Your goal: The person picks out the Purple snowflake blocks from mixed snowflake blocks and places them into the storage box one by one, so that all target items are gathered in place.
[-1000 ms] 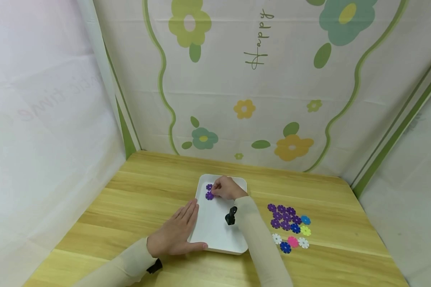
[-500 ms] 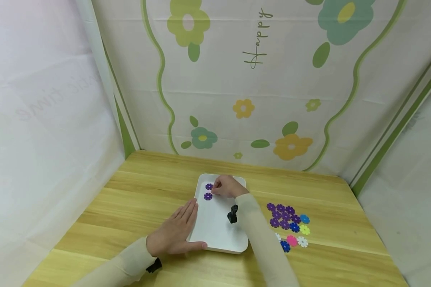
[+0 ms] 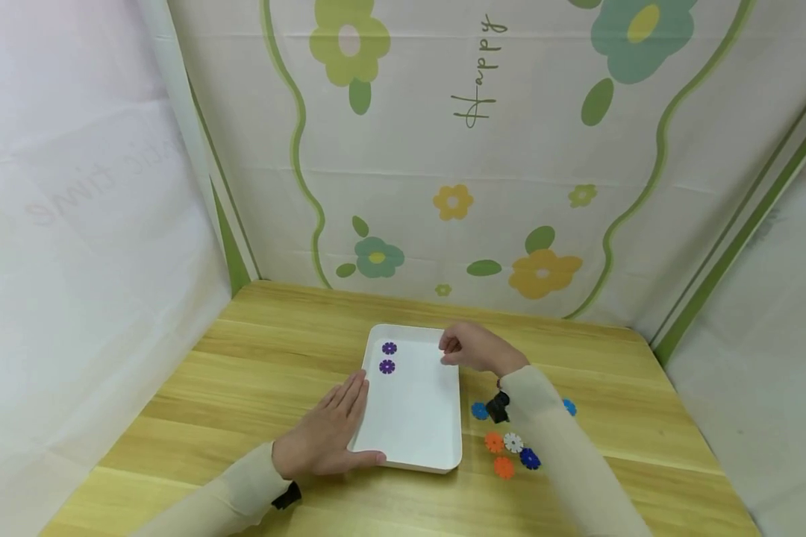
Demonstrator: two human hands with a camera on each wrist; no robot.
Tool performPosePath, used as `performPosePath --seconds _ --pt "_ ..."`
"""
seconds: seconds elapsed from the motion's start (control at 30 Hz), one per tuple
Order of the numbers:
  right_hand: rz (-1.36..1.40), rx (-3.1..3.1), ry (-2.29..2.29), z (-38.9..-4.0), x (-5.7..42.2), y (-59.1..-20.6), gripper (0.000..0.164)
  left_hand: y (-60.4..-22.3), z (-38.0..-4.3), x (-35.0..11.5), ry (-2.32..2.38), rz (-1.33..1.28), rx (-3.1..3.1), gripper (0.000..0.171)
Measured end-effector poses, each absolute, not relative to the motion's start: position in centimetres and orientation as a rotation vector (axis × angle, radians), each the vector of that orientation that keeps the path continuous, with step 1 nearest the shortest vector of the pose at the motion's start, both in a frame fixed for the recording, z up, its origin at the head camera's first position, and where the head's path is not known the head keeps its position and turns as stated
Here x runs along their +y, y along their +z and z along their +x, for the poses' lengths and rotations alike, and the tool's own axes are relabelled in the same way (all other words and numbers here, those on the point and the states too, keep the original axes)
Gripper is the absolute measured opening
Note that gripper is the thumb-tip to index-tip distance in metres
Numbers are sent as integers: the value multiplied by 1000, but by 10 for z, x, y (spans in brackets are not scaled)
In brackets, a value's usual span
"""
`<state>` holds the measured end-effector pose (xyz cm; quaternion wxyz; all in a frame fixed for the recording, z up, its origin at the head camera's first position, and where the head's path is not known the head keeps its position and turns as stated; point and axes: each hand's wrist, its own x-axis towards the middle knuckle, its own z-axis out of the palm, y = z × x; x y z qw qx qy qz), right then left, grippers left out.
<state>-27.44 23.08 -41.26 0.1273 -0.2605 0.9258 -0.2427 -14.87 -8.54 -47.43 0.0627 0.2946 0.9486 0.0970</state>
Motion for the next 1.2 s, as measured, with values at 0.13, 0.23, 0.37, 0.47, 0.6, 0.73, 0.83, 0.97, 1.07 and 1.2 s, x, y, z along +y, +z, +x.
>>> performPosePath --seconds 0.13,0.23,0.37,0.47,0.6,0.73,0.83,0.97,1.07,1.2 --pt "-770 2727 -634 -262 260 -408 18 -474 -149 -87 298 910 2868 120" --pt "-760 2751 -573 -255 282 -411 22 -474 -149 -87 306 915 2865 120" --pt "-743 2778 -504 -250 307 -422 26 -474 -148 -87 311 904 2862 120" --pt "-704 2796 -475 -248 323 -433 29 -473 -148 -87 314 898 2860 120" --pt "-642 2814 -486 -247 336 -449 29 -474 -148 -87 307 903 2868 120" --pt "-630 2838 -506 -248 339 -464 27 -473 -147 -87 306 904 2871 119" --pt "-639 2854 -513 -249 338 -471 25 -473 -146 -88 310 899 2866 119" --pt "-616 2862 -516 -250 336 -477 25 -474 -146 -88 314 909 2864 119" --pt "-588 2871 -505 -251 335 -479 24 -475 -146 -88 306 919 2869 119" --pt "-562 2871 -506 -254 334 -479 24 -475 -146 -87 296 901 2870 120"
